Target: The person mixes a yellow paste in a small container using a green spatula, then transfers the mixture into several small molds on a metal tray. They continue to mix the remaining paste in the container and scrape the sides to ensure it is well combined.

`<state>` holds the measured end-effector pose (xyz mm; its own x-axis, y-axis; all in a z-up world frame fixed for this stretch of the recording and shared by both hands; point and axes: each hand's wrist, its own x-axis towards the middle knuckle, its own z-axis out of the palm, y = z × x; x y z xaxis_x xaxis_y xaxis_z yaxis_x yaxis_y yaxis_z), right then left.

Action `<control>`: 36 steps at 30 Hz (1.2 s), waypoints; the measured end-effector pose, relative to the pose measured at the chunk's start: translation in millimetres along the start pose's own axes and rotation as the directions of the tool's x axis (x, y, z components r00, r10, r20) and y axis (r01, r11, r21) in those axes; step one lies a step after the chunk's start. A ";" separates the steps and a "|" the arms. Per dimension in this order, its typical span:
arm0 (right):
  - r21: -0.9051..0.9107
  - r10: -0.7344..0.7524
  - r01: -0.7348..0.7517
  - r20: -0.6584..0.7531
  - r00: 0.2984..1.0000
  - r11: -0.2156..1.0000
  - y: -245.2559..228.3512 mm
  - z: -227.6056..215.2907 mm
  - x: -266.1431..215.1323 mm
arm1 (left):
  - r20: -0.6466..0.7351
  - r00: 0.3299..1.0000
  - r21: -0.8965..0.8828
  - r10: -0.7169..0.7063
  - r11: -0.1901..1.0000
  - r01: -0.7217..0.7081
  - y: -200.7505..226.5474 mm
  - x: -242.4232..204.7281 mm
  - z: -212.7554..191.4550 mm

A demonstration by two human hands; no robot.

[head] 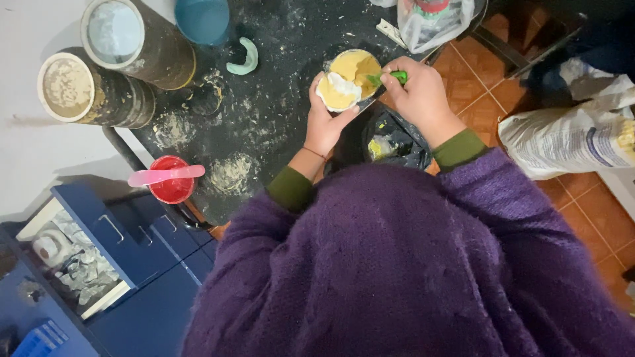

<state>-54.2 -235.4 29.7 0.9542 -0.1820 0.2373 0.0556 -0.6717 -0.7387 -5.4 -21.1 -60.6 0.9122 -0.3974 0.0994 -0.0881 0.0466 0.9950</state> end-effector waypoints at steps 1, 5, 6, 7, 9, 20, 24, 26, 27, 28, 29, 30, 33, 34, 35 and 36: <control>0.000 -0.004 0.004 -0.001 1.000 1.000 0.3 0.4 1.0 | -0.002 1.000 0.000 0.003 1.000 -0.003 -0.1 2.1 -0.9; 0.015 -0.014 0.014 -0.012 1.000 1.000 0.9 0.3 -3.3 | 0.004 1.000 0.003 -0.023 1.000 0.023 0.1 -2.0 0.0; 0.032 0.001 0.000 -0.015 1.000 0.999 -0.2 0.2 -0.8 | 0.004 1.000 0.002 -0.018 1.000 0.018 1.1 -0.5 -0.6; 0.032 -0.003 0.004 -0.017 1.000 0.999 1.4 0.5 1.6 | 0.003 1.000 0.002 -0.013 1.000 0.013 2.0 2.4 -1.0; 0.021 -0.028 0.029 -0.006 1.000 0.999 5.8 0.6 -0.2 | 0.013 1.000 -0.017 -0.005 1.000 0.006 2.8 1.8 0.7; 0.009 -0.007 0.008 -0.023 1.000 1.000 5.9 1.2 0.2 | 0.013 1.000 -0.056 -0.004 0.998 0.004 1.0 2.7 2.1; -0.034 -0.008 0.008 0.010 1.000 0.999 0.3 -1.2 -3.2 | 0.038 0.999 -0.102 -0.008 0.995 0.012 1.6 1.4 -2.6; -0.026 -0.099 0.100 0.031 0.995 0.995 2.1 -6.2 -2.7 | 0.032 0.999 -0.055 0.007 0.998 -0.005 16.6 2.6 -8.9; -0.015 -0.189 0.191 0.059 0.980 0.982 3.1 -8.0 -4.4 | 0.023 1.000 -0.010 0.018 1.000 -0.018 23.4 1.2 -12.0; -0.015 -0.185 0.186 0.055 0.981 0.982 -0.9 -11.6 -4.4 | 0.028 0.999 -0.009 0.016 1.000 -0.016 20.7 2.7 -17.3; 0.015 -0.152 0.152 0.029 0.988 0.988 -5.1 -15.1 -4.4 | -0.005 0.998 0.003 0.063 0.998 -0.063 18.1 4.1 -22.7; 0.047 -0.119 0.119 0.005 0.993 0.992 -9.1 -19.0 -4.0 | -0.039 0.993 0.017 0.109 0.994 -0.109 15.4 5.5 -27.8; -0.056 -0.192 0.193 0.029 0.981 0.980 -7.4 -22.1 -3.4 | -0.085 0.996 -0.129 -0.005 0.992 -0.006 28.3 3.9 -25.9; -0.057 -0.191 0.192 0.027 0.981 0.980 -5.7 -19.5 -4.9 | -0.083 0.997 -0.129 -0.004 0.992 -0.007 40.8 4.4 -23.1; -0.075 -0.186 0.191 0.061 0.981 0.979 -4.1 -16.7 -6.2 | -0.060 0.987 -0.201 -0.149 0.970 0.134 53.2 5.1 -20.4; -0.094 -0.180 0.189 0.098 0.979 0.977 -2.2 -14.3 -8.1 | -0.028 0.956 -0.270 -0.291 0.923 0.273 65.3 4.7 -17.1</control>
<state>-66.3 -242.7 38.5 0.9529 0.0133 0.3031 0.2072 -0.7583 -0.6181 0.0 -4.3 4.7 0.9090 -0.3684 -0.1948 0.2760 0.1819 0.9438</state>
